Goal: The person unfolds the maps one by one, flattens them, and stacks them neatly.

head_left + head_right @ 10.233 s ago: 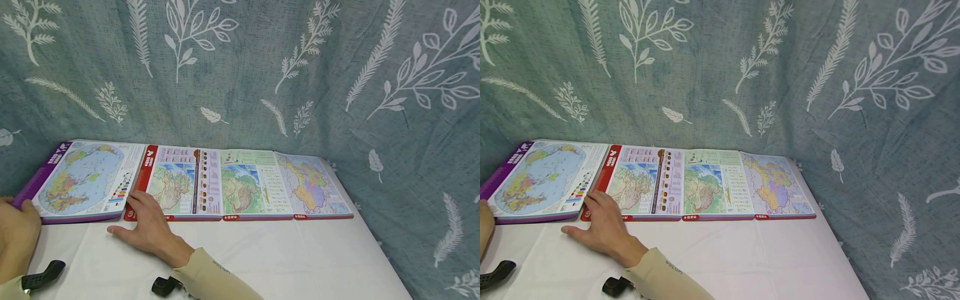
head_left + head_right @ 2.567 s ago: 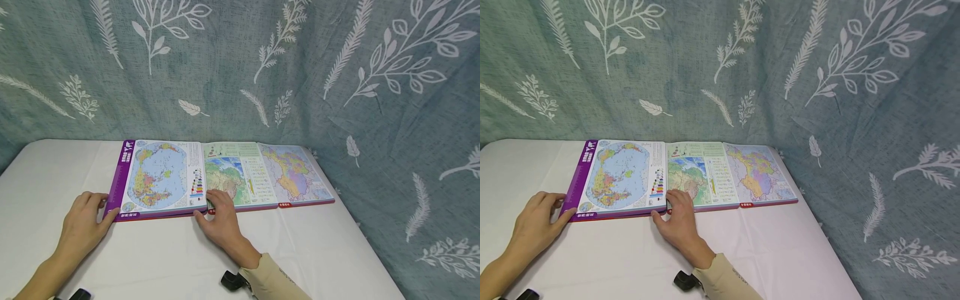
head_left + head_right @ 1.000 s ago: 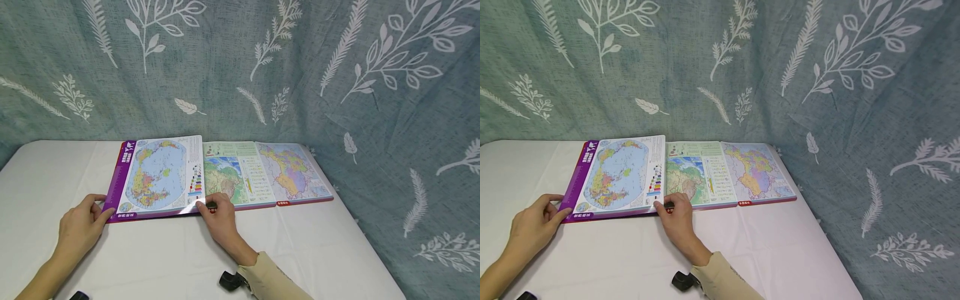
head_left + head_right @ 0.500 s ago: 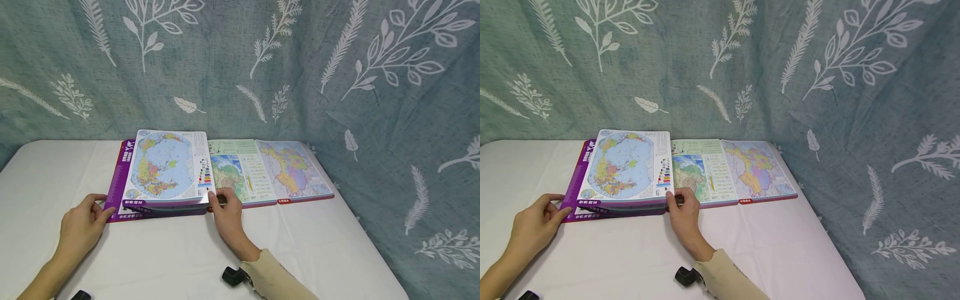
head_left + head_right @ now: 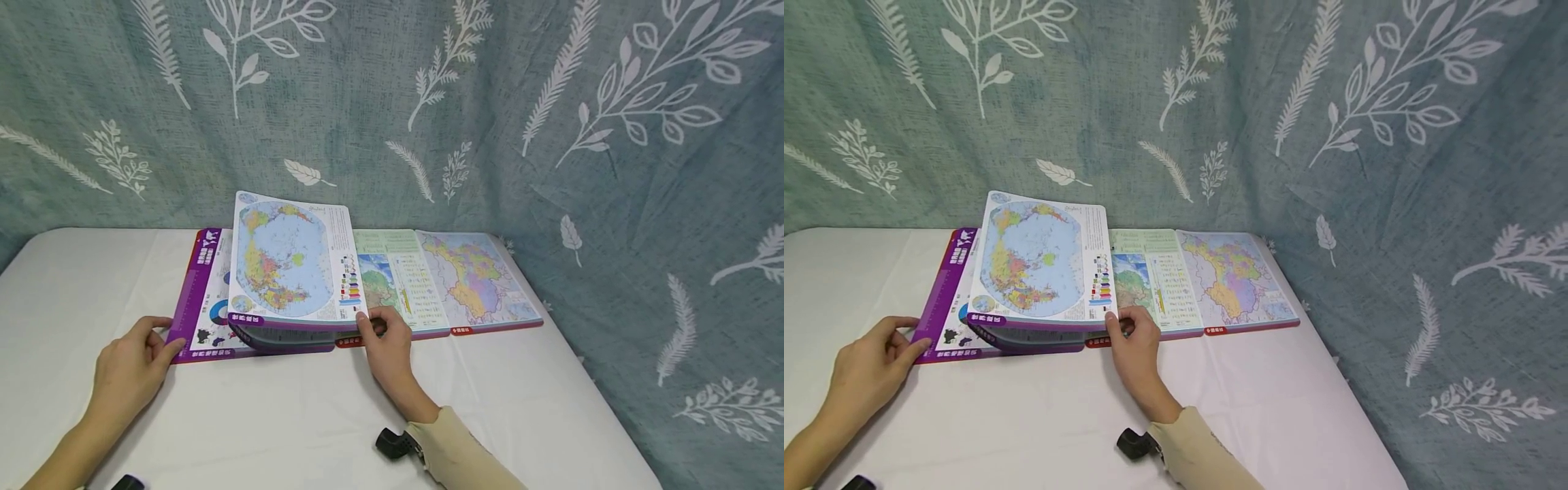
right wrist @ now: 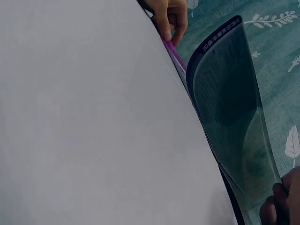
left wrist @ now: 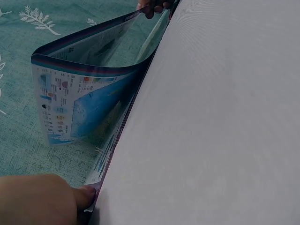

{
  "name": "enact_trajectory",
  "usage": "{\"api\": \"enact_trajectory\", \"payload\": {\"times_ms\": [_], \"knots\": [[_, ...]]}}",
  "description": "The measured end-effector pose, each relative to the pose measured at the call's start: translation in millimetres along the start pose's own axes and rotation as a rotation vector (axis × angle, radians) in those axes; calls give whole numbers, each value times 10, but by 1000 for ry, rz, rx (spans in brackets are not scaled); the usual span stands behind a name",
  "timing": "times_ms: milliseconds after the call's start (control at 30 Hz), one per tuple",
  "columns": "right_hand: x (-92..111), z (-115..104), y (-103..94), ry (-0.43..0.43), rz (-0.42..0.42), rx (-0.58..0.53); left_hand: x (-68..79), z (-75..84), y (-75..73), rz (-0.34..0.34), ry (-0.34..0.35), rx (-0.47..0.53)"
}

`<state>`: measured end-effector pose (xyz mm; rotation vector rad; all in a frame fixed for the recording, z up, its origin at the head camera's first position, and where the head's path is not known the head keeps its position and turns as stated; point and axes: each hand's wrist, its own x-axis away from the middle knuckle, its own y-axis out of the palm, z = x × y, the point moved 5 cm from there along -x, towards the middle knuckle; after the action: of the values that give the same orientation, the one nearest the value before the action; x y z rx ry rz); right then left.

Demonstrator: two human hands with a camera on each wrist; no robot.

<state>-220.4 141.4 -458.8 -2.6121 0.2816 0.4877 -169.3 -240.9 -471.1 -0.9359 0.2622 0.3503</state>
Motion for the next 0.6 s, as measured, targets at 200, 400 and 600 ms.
{"api": "enact_trajectory", "payload": {"times_ms": [200, 400, 600], "knots": [[-13, 45, -47, -14, -3, 22, 23, -25, -13, -18, -20, -5], [-32, 110, -118, 25, -6, 34, 40, -18, 3, -23, -17, -7], [-95, 152, -200, 25, -1, 38, 0, -20, 4, -26, -18, -14]]}}
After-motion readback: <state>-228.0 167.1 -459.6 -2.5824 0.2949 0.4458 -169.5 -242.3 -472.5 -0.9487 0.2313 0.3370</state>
